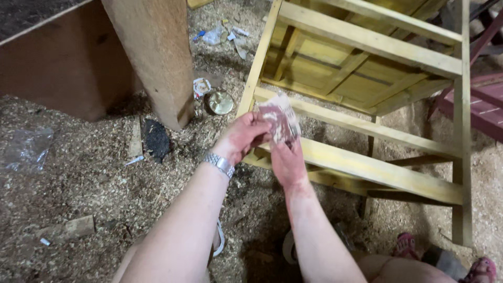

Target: The person sands the rails of an upside-down wooden chair frame, rubbing a sanding block by hand along the horizontal bars and repositioning the block to work different rails. They occasionally hold and turn the sanding block in both hands before resuming sanding.

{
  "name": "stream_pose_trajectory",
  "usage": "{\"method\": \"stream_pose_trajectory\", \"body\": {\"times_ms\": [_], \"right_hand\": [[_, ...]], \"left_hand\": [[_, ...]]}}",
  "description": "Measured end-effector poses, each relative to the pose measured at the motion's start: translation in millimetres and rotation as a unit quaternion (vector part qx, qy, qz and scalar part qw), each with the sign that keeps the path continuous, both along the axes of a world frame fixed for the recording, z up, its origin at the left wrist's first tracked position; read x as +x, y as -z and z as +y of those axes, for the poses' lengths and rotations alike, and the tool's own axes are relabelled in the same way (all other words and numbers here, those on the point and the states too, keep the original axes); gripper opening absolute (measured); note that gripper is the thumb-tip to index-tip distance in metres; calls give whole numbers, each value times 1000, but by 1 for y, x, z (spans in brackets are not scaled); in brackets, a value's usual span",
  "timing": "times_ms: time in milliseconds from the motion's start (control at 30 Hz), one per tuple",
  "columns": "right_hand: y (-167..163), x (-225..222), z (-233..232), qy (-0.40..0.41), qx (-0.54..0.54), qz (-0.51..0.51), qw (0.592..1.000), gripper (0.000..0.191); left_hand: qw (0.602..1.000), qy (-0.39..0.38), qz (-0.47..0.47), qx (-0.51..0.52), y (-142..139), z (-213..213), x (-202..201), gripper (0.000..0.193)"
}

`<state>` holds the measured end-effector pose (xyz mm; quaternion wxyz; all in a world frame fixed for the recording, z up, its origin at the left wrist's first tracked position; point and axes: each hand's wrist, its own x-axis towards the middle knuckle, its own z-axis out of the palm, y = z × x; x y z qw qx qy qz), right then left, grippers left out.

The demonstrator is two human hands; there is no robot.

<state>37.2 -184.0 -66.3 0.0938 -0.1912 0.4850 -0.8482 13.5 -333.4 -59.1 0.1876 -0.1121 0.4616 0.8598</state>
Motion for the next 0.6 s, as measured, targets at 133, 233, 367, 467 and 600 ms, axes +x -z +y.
{"method": "stream_pose_trajectory", "body": {"times_ms": [133, 233, 367, 467, 600], "right_hand": [[-12, -10, 5, 110, 177, 40, 977, 44], [-30, -8, 14, 236, 422, 78, 872, 44], [-30, 0, 8, 33, 881, 90, 464, 62], [-9, 1, -26, 212, 815, 295, 452, 59], [5, -10, -73, 87, 849, 198, 483, 57]], "left_hand": [[993, 4, 32, -115, -23, -11, 4, 21], [914, 26, -50, -402, -42, -33, 12, 27], [744, 187, -5, -642, -39, -43, 25, 55], [652, 251, 28, -715, -20, -30, 27, 87], [784, 146, -51, -601, -5, -28, 23, 41]]}}
